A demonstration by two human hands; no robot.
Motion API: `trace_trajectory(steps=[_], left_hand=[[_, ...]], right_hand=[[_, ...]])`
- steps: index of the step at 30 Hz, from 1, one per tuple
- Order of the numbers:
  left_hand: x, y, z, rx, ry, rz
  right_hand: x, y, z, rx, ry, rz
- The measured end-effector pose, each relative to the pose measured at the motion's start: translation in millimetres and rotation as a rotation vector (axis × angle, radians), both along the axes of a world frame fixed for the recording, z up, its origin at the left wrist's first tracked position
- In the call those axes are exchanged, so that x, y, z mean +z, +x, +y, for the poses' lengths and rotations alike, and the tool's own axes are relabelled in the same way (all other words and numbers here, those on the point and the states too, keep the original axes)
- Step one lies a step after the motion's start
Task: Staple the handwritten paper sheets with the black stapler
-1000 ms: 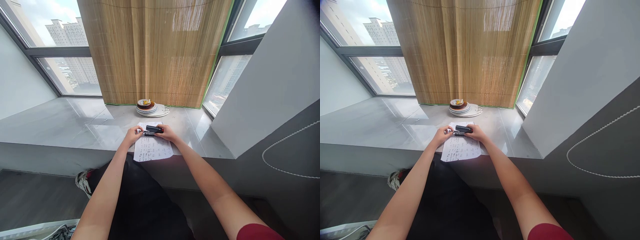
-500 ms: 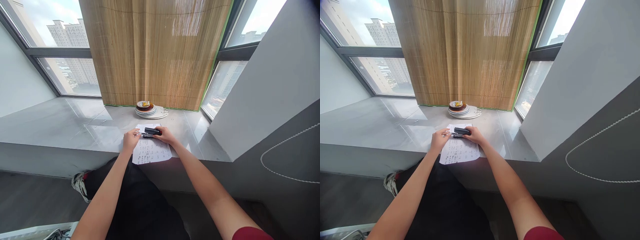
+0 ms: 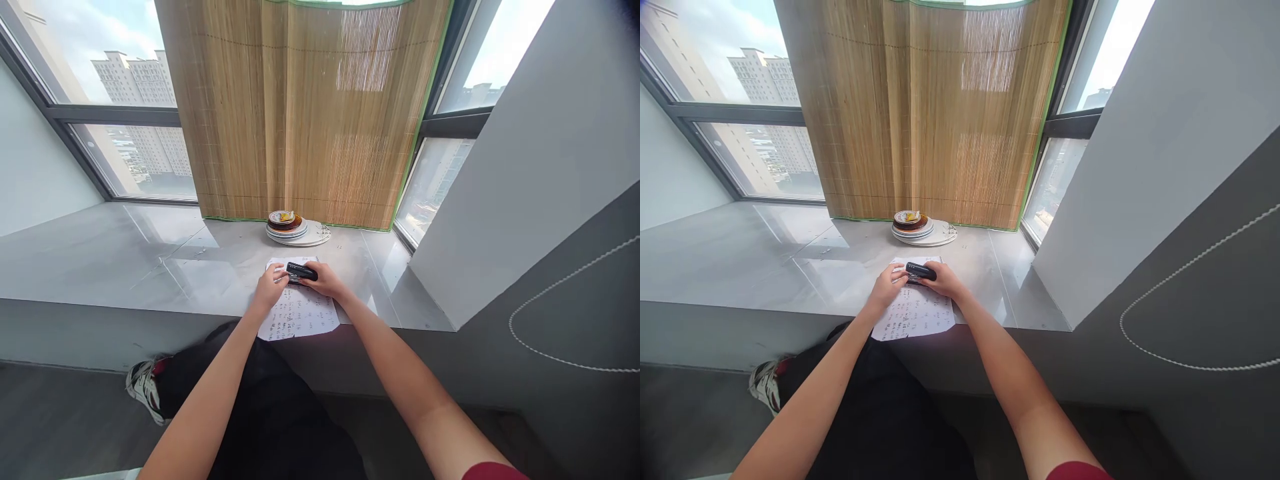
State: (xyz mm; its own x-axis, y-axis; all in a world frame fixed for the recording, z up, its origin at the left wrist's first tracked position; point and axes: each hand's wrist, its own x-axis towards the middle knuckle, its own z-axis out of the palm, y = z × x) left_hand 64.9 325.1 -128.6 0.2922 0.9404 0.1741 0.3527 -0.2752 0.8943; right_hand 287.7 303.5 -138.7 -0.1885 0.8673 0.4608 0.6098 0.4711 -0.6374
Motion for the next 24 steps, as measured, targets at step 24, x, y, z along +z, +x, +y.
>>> trace_trajectory(steps=[24], left_hand=[[16.0, 73.7, 12.5, -0.417, 0.36, 0.623]], right_hand=[[2.6, 76.3, -59.8, -0.277, -0.007, 0.005]])
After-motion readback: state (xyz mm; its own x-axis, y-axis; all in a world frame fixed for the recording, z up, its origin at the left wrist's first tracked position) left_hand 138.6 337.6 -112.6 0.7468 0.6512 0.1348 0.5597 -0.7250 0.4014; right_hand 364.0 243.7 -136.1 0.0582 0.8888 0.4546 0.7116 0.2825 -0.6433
